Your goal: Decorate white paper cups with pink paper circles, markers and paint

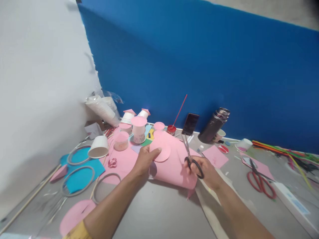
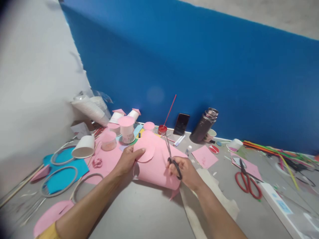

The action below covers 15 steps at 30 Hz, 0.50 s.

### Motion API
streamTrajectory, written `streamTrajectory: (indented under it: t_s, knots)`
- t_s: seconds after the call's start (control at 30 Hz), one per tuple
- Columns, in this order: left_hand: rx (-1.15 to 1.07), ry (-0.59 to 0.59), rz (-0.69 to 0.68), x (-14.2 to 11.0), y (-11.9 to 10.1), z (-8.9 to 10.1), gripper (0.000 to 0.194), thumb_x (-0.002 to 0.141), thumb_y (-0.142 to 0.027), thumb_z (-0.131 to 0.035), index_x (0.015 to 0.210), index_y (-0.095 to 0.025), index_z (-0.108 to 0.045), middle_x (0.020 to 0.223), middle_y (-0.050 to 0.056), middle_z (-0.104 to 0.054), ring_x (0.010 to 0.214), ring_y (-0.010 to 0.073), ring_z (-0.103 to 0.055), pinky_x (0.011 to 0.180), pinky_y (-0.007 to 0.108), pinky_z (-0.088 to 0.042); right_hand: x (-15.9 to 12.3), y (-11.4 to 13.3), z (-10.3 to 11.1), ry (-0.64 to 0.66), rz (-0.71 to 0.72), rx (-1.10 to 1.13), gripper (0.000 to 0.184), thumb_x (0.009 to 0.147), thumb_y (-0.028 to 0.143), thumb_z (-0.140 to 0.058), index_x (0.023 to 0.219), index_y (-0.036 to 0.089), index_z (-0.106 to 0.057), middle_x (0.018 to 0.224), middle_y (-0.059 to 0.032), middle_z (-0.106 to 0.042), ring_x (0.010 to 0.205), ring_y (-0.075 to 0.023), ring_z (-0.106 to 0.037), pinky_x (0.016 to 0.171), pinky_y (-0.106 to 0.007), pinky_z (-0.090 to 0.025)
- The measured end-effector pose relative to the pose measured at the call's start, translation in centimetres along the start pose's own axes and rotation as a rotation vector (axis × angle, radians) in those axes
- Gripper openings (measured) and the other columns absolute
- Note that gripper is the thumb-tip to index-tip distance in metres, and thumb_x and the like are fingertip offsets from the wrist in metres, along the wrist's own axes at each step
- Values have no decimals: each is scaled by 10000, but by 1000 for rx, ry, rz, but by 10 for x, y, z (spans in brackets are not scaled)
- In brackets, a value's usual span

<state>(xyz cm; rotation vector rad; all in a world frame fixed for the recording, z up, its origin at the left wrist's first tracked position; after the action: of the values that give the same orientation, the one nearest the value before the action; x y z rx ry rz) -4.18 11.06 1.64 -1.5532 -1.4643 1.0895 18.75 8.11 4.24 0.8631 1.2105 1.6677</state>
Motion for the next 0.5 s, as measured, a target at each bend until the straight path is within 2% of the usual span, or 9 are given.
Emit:
streamTrajectory:
  t_s: [0.07,0.13,0.27,0.33,0.5]
  knots:
    - [15,-46,-12,2,1,6,274,655,-331,-825,793,-123,-713,687,62,-714,569,181,-625,531,265,-464,16,-7,-15,38,25,163,727,724,851,-655,825,131,-669,608,-36,-612,534,-116,-469,507,-244,-341]
    - [25,-75,-15,4,4,11,278,647,-318,-821,827,-130,-724,649,44,-699,563,189,-627,529,271,-469,20,-25,-27,52,3,307,750,696,876,-653,797,134,-648,575,-17,-579,483,-89,-419,462,-226,-288]
    - [21,-116,-29,5,9,16,316,647,-284,-799,921,-136,-746,642,30,-699,613,215,-657,577,294,-498,10,-54,-46,203,-70,360,677,733,789,-717,791,117,-656,566,-33,-604,478,-89,-458,443,-212,-259]
    - [-14,-121,-57,7,8,16,334,652,-272,-787,952,-131,-749,707,46,-731,677,228,-683,627,307,-518,7,-58,-48,254,-67,372,676,735,785,-720,781,112,-659,556,-34,-609,463,-82,-448,435,-209,-249]
    - [-177,-88,-126,14,3,14,346,625,-244,-781,944,-113,-752,842,85,-776,827,256,-720,775,347,-549,10,-54,-44,236,-100,390,664,725,777,-732,739,119,-643,503,-24,-609,400,-51,-360,404,-202,-197]
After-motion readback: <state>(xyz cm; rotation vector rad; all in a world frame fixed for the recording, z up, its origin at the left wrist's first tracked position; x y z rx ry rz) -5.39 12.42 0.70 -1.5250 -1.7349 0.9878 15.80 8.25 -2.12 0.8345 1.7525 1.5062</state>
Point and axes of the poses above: each hand's wrist, its own x-axis towards the middle knuckle, its own z-axis out of the back of the hand, y = z × x, the point moved 4 cm from there along x, towards the middle knuckle
